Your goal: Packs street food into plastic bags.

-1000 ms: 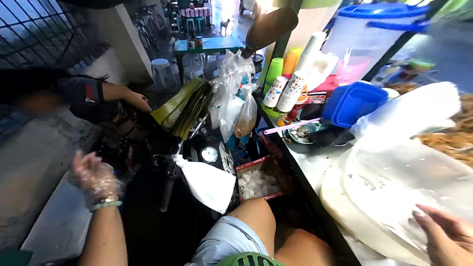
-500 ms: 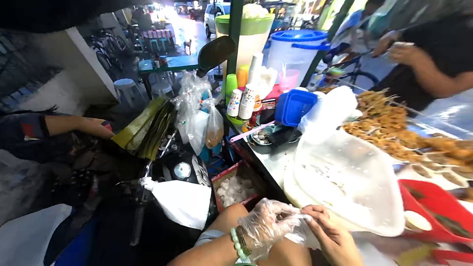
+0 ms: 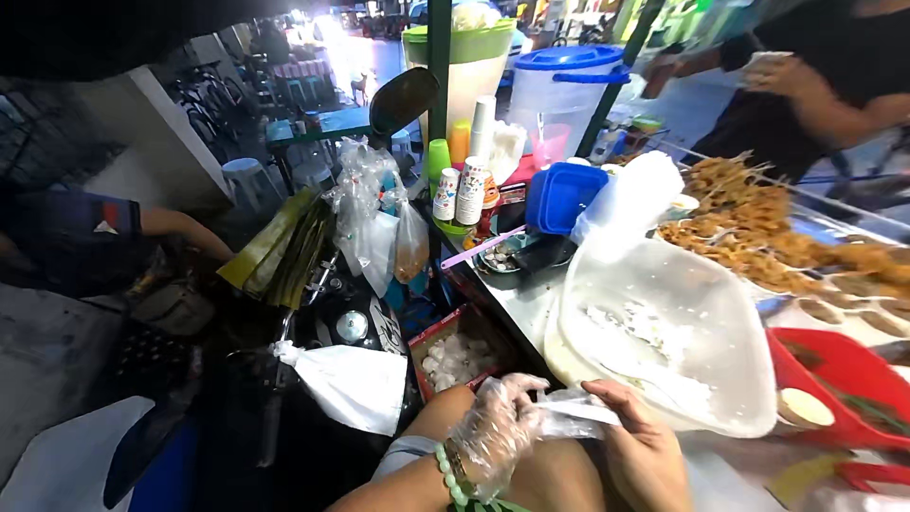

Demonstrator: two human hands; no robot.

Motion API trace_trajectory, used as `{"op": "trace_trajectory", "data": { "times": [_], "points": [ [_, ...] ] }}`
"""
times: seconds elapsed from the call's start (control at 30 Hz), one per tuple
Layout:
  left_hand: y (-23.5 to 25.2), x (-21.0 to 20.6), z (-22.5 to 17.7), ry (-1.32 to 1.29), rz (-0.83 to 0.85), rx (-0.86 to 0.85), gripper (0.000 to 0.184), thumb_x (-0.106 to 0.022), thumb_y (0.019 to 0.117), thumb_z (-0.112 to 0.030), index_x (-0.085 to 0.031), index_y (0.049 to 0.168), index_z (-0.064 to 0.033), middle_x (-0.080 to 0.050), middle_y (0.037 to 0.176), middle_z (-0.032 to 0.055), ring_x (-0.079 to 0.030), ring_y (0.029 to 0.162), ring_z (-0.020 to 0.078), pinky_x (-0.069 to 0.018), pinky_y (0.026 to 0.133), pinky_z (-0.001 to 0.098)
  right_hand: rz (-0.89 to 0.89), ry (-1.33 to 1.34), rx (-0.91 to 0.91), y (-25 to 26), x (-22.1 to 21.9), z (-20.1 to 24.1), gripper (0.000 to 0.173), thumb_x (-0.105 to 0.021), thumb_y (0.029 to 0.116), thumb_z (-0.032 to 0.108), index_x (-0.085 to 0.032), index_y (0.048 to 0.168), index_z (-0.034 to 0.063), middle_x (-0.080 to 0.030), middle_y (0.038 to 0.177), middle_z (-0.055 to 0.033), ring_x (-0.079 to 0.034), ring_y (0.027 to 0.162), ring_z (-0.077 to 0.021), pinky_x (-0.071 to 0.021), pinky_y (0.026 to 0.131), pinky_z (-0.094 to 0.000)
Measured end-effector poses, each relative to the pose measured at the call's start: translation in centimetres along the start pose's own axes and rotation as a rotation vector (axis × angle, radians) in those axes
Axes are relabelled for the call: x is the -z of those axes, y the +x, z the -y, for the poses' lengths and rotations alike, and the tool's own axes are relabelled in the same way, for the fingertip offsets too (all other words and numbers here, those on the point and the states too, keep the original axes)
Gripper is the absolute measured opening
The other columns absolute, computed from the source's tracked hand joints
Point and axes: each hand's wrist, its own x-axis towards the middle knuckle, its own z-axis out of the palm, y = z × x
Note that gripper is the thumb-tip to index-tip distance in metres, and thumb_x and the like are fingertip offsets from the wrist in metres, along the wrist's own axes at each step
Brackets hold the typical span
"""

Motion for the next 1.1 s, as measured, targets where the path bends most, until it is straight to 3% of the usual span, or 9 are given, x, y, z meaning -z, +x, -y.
{"op": "trace_trajectory", "data": {
  "times": [0.1, 0.17, 0.3, 0.4, 0.47, 0.6, 0.73, 0.93, 1.1],
  "points": [
    [0.9, 0.5, 0.4, 0.066, -0.101, 0.207, 0.041, -0.066, 0.0885, -0.001, -0.062, 0.129, 0.0060, -0.063, 0.082, 0.0086, -0.058, 0.072, 0.0101, -0.0515, 0.070, 0.0265, 0.252, 0.323, -0.236, -0.7, 0.3, 2.5, 0.025, -0.066, 0.0949, 0.013, -0.077, 0.114, 0.0237, -0.076, 0.098, 0.0110, -0.067, 0.078, 0.0039, -0.0567, 0.069, -0.0154],
    [1.4, 0.5, 0.8, 0.082, -0.179, 0.188, 0.043, -0.068, 0.0835, 0.003, -0.062, 0.126, 0.0087, -0.061, 0.079, 0.0068, -0.056, 0.070, 0.0077, -0.0498, 0.068, 0.0234, 0.357, 0.062, -0.072, -1.1, 0.7, 1.9, 0.034, -0.068, 0.0918, 0.014, -0.071, 0.125, 0.0179, -0.072, 0.108, 0.0085, -0.063, 0.082, 0.0059, -0.0536, 0.073, -0.0122],
    [0.9, 0.2, 0.4, 0.327, -0.038, -0.194, 0.015, -0.071, 0.0743, 0.004, -0.074, 0.089, 0.0028, -0.069, 0.083, 0.0120, -0.066, 0.078, 0.0173, -0.0549, 0.076, 0.0287, 0.049, -0.717, 0.206, 0.2, 0.7, 0.4, 0.029, -0.061, 0.0791, 0.006, -0.074, 0.105, 0.0003, -0.071, 0.089, -0.0113, -0.065, 0.070, -0.0161, -0.0556, 0.064, -0.0311],
    [0.7, -0.5, 0.1, 0.447, -0.017, -0.318, 0.008, -0.073, 0.0740, -0.002, -0.075, 0.070, -0.0084, -0.068, 0.084, 0.0094, -0.067, 0.081, 0.0168, -0.0562, 0.076, 0.0274, 0.077, -0.769, 0.140, 2.0, 2.0, 1.8, 0.027, -0.067, 0.0824, 0.007, -0.075, 0.108, 0.0023, -0.070, 0.089, -0.0129, -0.066, 0.070, -0.0213, -0.0570, 0.063, -0.0374],
    [1.4, 0.8, 0.3, 0.523, -0.062, -0.281, 0.007, -0.072, 0.0797, -0.002, -0.079, 0.081, -0.0046, -0.072, 0.094, 0.0152, -0.070, 0.089, 0.0256, -0.0586, 0.083, 0.0383, 0.220, -0.709, 0.013, 4.2, 3.8, 3.8, 0.037, -0.071, 0.0923, 0.025, -0.071, 0.123, 0.0045, -0.069, 0.100, -0.0136, -0.065, 0.079, -0.0198, -0.0563, 0.071, -0.0355],
    [2.7, 5.1, 0.5, 0.641, -0.121, -0.104, 0.026, -0.062, 0.0920, 0.003, -0.074, 0.115, 0.0044, -0.071, 0.115, 0.0252, -0.072, 0.099, 0.0372, -0.0579, 0.090, 0.0525, 0.357, -1.125, -0.403, 10.2, 8.0, 4.9, 0.050, -0.058, 0.1032, 0.046, -0.074, 0.117, 0.0011, -0.066, 0.124, -0.0266, -0.060, 0.120, -0.0442, -0.0466, 0.100, -0.0615],
    [3.9, 5.7, -0.3, 0.596, -0.185, -0.022, 0.032, -0.059, 0.0953, 0.000, -0.068, 0.125, 0.0057, -0.067, 0.122, 0.0280, -0.073, 0.088, 0.0337, -0.0608, 0.077, 0.0471, 0.733, -1.357, -0.838, 12.8, 7.6, 2.8, 0.050, -0.064, 0.1008, 0.037, -0.066, 0.104, -0.0128, -0.063, 0.118, -0.0356, -0.060, 0.116, -0.0539, -0.0436, 0.091, -0.0738],
    [8.0, 3.5, -1.2, 0.611, -0.155, -0.197, 0.031, -0.069, 0.0912, -0.006, -0.072, 0.120, 0.0059, -0.070, 0.117, 0.0267, -0.071, 0.104, 0.0362, -0.0579, 0.091, 0.0464, 0.669, -1.378, -0.785, 14.5, 8.7, 2.7, 0.022, -0.061, 0.0967, 0.002, -0.066, 0.112, -0.0138, -0.063, 0.122, -0.0352, -0.059, 0.118, -0.0535, -0.0456, 0.092, -0.0719],
    [13.0, -0.7, -1.5, 0.640, -0.037, -0.289, 0.028, -0.066, 0.0932, -0.007, -0.073, 0.118, 0.0045, -0.071, 0.119, 0.0246, -0.069, 0.112, 0.0372, -0.0531, 0.101, 0.0478, 0.500, -1.638, -0.605, 14.9, 9.8, 4.9, 0.015, -0.057, 0.0967, -0.003, -0.070, 0.098, -0.0108, -0.069, 0.105, -0.0295, -0.066, 0.101, -0.0499, -0.0490, 0.083, -0.0677]
  ]
}}
